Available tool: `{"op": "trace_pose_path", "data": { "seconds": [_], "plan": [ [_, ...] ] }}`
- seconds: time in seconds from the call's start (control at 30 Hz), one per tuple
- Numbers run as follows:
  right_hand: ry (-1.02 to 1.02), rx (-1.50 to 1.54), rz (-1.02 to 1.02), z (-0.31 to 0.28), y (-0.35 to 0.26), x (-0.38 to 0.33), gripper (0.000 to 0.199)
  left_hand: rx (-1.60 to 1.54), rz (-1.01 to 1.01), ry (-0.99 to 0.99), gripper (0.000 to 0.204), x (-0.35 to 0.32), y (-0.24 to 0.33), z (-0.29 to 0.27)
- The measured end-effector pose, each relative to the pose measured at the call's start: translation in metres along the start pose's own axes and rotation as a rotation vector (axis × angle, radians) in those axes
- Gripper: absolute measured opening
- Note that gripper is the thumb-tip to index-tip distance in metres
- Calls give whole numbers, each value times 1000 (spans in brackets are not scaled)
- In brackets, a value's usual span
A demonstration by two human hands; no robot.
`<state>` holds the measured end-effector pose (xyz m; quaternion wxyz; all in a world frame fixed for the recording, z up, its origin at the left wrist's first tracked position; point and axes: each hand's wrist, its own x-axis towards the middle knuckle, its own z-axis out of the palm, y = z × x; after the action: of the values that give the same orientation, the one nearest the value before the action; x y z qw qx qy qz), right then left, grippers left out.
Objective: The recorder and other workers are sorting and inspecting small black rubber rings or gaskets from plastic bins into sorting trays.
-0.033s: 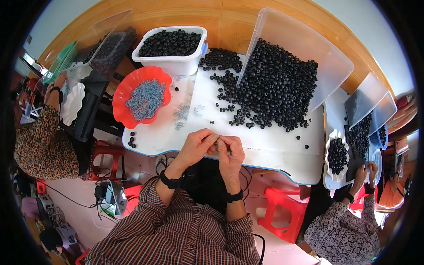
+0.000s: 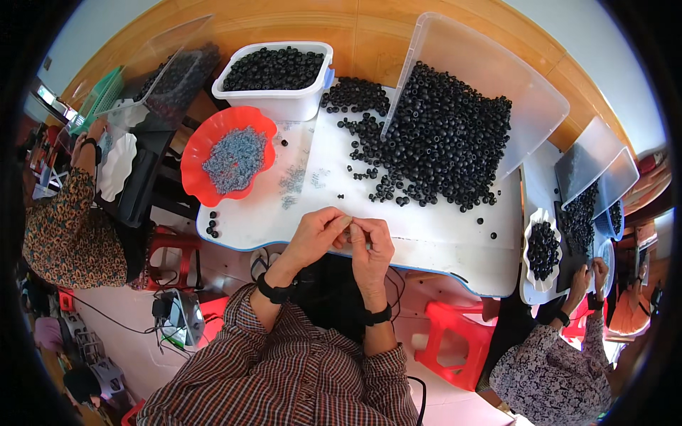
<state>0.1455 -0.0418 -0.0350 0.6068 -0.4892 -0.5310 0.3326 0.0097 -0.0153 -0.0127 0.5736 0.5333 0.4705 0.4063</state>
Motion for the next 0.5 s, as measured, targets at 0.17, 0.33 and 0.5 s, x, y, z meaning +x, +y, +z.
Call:
{"op": "trace_pose_path", "data": {
  "seconds": [0.17, 0.33, 0.5],
  "plan": [
    [1, -112, -37, 3, -2, 2, 7, -226, -108, -7, 21, 0, 0, -4],
    [-14, -153, -61, 7, -13, 5, 8, -346, -162, 14, 20, 0, -1, -10],
    [6, -196, -85, 9, -16, 10, 9, -431, -169, 31, 18, -1, -4, -17]
  ]
}}
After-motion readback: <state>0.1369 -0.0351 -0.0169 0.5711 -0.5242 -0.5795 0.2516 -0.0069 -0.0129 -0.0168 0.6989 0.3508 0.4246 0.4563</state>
